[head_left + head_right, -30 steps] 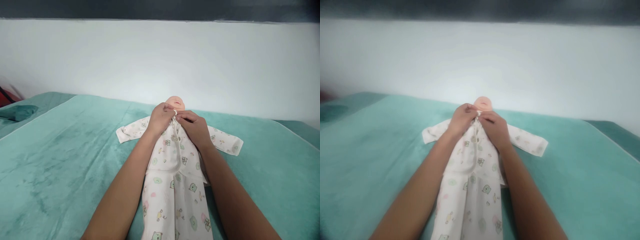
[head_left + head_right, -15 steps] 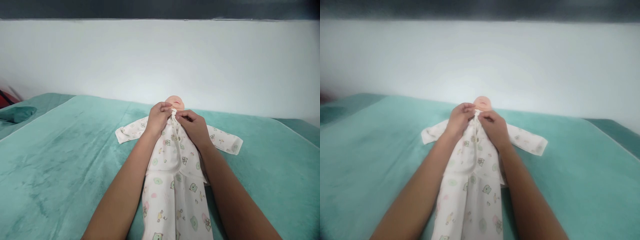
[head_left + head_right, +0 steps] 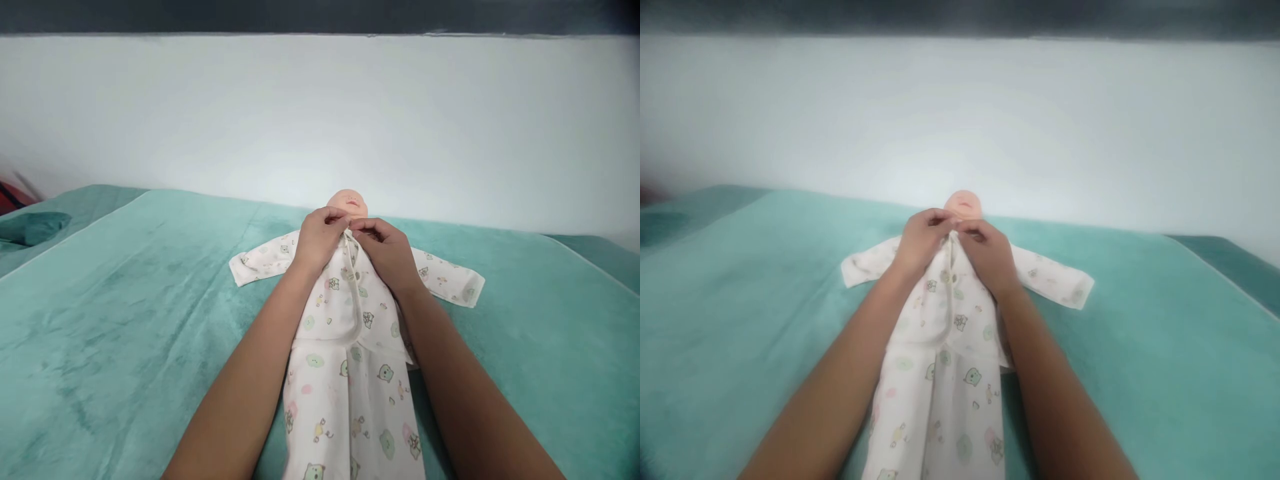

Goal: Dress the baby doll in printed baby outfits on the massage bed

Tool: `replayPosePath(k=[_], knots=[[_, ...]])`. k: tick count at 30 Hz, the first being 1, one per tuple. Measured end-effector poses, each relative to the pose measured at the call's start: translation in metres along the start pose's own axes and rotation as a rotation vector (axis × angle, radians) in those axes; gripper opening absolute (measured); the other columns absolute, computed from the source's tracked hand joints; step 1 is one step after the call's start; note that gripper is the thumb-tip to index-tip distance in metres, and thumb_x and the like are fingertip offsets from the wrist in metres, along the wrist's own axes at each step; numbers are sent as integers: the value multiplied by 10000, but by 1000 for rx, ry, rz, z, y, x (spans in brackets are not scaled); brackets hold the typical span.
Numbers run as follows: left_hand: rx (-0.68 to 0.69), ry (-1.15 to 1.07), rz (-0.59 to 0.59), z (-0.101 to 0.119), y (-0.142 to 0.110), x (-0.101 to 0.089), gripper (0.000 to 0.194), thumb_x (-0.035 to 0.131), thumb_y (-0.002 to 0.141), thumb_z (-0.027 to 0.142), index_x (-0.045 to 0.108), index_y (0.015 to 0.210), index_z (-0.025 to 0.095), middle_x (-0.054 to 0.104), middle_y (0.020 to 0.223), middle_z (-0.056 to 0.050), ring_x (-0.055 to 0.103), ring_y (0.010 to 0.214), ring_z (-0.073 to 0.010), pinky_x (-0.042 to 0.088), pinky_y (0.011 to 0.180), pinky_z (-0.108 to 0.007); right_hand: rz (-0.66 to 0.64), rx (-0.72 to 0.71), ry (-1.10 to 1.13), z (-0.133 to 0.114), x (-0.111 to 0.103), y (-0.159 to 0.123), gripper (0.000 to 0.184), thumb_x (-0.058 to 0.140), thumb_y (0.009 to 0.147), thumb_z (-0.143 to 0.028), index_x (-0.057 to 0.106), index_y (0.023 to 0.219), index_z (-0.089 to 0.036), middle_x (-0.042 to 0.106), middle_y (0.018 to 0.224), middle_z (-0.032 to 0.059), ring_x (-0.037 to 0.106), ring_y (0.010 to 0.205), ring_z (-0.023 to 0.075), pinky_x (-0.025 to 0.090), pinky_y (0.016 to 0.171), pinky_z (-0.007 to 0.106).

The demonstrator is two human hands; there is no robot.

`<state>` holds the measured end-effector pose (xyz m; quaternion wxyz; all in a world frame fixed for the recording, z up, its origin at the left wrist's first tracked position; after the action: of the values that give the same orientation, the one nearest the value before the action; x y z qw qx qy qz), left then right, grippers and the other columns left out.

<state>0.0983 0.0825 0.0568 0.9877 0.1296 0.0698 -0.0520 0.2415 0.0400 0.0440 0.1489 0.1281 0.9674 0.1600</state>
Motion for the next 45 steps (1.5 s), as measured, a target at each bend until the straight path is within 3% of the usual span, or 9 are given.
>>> replayPosePath(k=[4,7,11,13,15,18,26,35,45], knots=[[20,22,111,3,-4,-11,186,554,811,120,683,936,165,717,1021,-58,636,931,-153,470,884,-271,10,-12,-13,-4,-2,-1,168,646,816,-351,725,901,-229,729,1034,17,630,896,197,467,858,352],[3,6,168,6,-15,-18,202,550,809,139,678,962,171,711,965,-39,626,865,-144,476,824,-259,52,-16,-103,-17,-10,-3,221,634,837,-425,671,778,-216,689,824,7,593,768,181,454,736,324],[-11,44,106,11,-37,-16,161,559,818,174,688,914,189,686,851,-15,601,775,-138,476,761,-257,-150,40,-353,-31,-5,-11,410,623,831,-554,536,618,-215,525,586,-20,444,547,133,327,515,288],[12,105,83,14,-46,-15,163,548,826,163,691,895,196,678,849,-19,599,783,-143,476,776,-265,-241,33,-442,-37,-2,-16,399,658,798,-552,533,616,-219,512,575,-24,403,510,120,283,474,282],[34,160,65,15,-51,-15,160,544,838,163,694,880,199,676,878,-27,596,788,-145,475,786,-272,-250,12,-466,-39,-2,-17,338,661,798,-487,541,626,-222,520,578,-26,390,494,113,269,459,275],[42,204,35,14,-52,-14,115,571,835,173,683,824,196,667,910,-33,584,769,-139,471,771,-270,-238,44,-398,-29,-4,-14,256,638,809,-407,577,645,-220,539,574,-22,410,496,116,285,464,270],[-24,119,-45,8,-50,-14,164,606,864,329,642,783,191,642,782,-6,548,700,-130,437,670,-253,-311,173,64,4,-1,-4,278,738,768,-475,689,796,-203,555,590,-15,477,539,123,364,512,265],[-2,197,-30,10,-48,-13,74,601,811,207,642,751,190,655,807,-14,566,738,-141,441,714,-267,-283,219,135,6,1,-6,280,749,761,-455,669,723,-190,547,567,-22,464,521,104,335,498,250],[-18,150,-44,10,-49,-10,97,578,851,237,637,797,181,659,785,-1,558,687,-123,425,669,-254,-319,197,187,12,0,-4,259,782,751,-417,733,868,-191,573,615,-20,478,547,96,362,514,236]])
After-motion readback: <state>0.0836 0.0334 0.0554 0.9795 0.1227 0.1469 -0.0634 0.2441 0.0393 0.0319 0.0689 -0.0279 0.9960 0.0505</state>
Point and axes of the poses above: each hand's wrist, its own y-axis towards the middle knuckle, its own x-axis out of the palm, z = x × y, the point moved 8 cm from there along y, towards the middle knuckle
